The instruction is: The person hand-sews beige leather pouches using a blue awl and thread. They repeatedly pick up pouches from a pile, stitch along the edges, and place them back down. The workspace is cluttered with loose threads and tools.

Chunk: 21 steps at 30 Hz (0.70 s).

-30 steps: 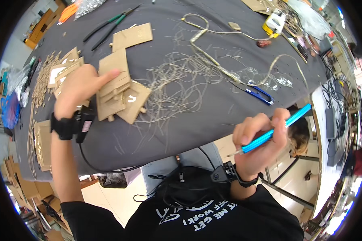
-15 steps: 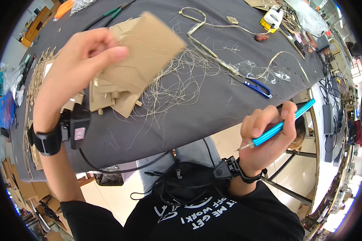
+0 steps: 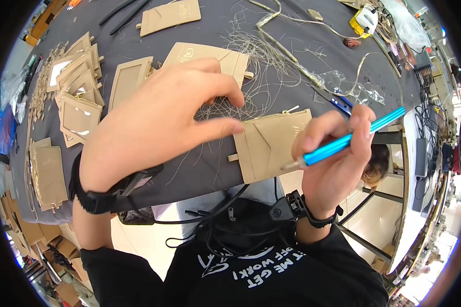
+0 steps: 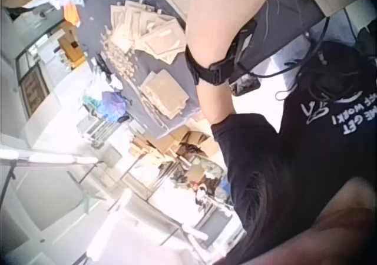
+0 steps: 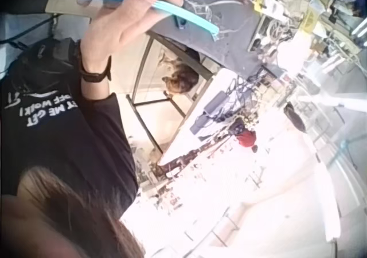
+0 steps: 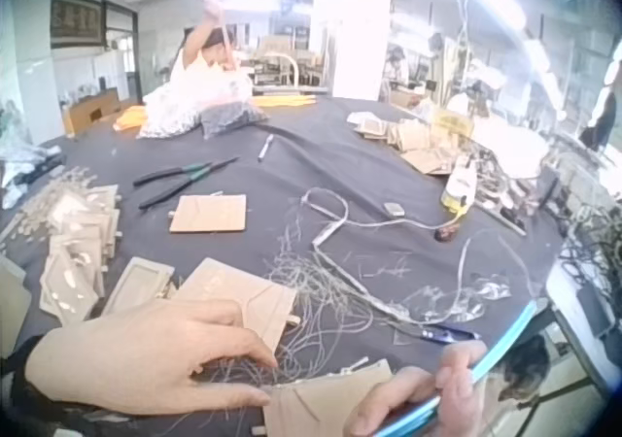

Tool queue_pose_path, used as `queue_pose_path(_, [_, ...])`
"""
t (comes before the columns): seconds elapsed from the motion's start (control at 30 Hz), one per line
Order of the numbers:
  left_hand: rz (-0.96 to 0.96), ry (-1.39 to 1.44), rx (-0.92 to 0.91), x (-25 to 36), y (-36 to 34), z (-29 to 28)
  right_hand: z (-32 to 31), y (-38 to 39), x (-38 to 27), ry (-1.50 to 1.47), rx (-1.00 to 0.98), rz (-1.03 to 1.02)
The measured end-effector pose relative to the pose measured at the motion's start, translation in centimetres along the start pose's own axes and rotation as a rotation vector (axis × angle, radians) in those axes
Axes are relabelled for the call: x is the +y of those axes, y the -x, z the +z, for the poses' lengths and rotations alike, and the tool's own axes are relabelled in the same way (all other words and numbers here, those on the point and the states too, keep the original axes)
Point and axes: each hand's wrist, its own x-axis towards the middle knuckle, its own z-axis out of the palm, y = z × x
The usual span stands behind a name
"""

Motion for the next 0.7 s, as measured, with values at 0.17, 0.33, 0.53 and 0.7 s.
queue_pose_path(0.17, [0.121, -0.194, -0.045, 0.4, 1.0, 1.2, 1.5, -0.8, 1.2, -0.021, -0.021, 0.021])
queue_pose_path(0.33, [0.118, -0.321, 0.004, 0.1, 1.2, 1.4, 2.0, -1.6, 1.5, -0.045, 0.031, 0.192])
queue_pose_path(0.53, [0.071, -0.257, 0.041, -0.6, 0.9, 2.0, 2.0, -1.7, 1.9, 0.126, -0.051, 0.194])
queue_pose_path(0.7, [0.016, -0.099, -0.001, -0.9, 0.7, 2.0, 1.6, -1.5, 2.0, 0.136, -0.104, 0.146])
